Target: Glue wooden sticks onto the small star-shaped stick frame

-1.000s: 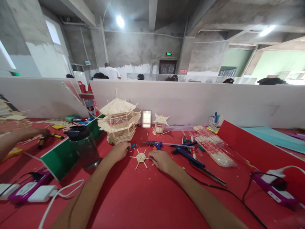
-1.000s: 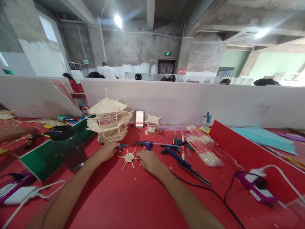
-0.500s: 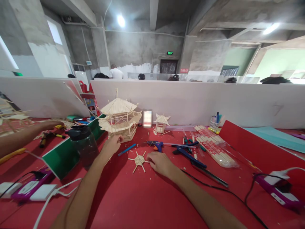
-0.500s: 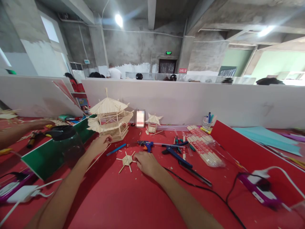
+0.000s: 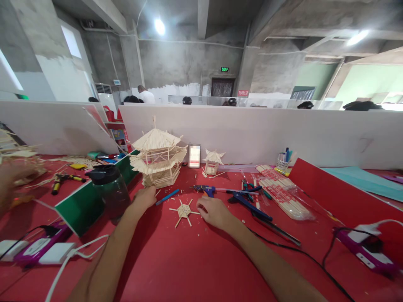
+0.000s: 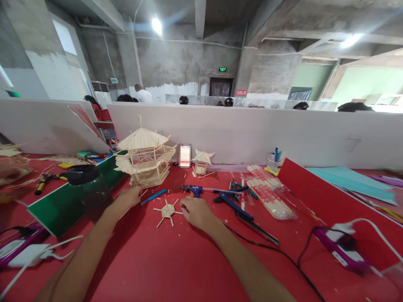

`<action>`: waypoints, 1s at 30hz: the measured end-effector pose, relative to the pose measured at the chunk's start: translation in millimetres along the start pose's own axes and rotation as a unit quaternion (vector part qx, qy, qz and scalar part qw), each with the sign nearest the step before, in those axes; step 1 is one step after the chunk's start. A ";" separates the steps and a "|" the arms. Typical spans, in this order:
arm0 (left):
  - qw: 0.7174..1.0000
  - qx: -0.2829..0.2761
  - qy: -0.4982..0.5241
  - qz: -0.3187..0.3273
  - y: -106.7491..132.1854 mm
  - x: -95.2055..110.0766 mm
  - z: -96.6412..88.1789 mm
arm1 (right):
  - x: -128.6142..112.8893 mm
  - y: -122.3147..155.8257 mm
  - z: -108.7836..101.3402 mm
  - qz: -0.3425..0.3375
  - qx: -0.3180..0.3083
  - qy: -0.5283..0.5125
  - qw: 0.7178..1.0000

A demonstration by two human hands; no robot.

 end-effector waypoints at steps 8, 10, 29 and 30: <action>1.000 0.020 0.023 -0.001 -4.6 -0.3 0.4 | 4.8 -1.4 0.4 -0.002 0.015 -0.008 1.000; 0.999 0.031 0.029 0.007 -4.5 1.7 -1.9 | 5.8 -1.9 0.5 -0.003 0.020 -0.008 1.000; 0.732 -0.071 0.533 0.419 31.4 90.1 5.8 | -11.9 3.4 -12.5 -0.083 0.061 -0.293 0.951; 0.725 -0.079 0.542 0.419 32.6 92.9 7.5 | -12.5 3.3 -12.1 -0.083 0.056 -0.303 0.948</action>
Point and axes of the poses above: each hand's wrist, its own y-axis away from the middle knuckle, its own z-axis out of the palm, x = y × z, the point moved 4 cm from there along -y, towards the middle knuckle, and after that the axes turned 10 degrees about -x, right-handed, at the moved point
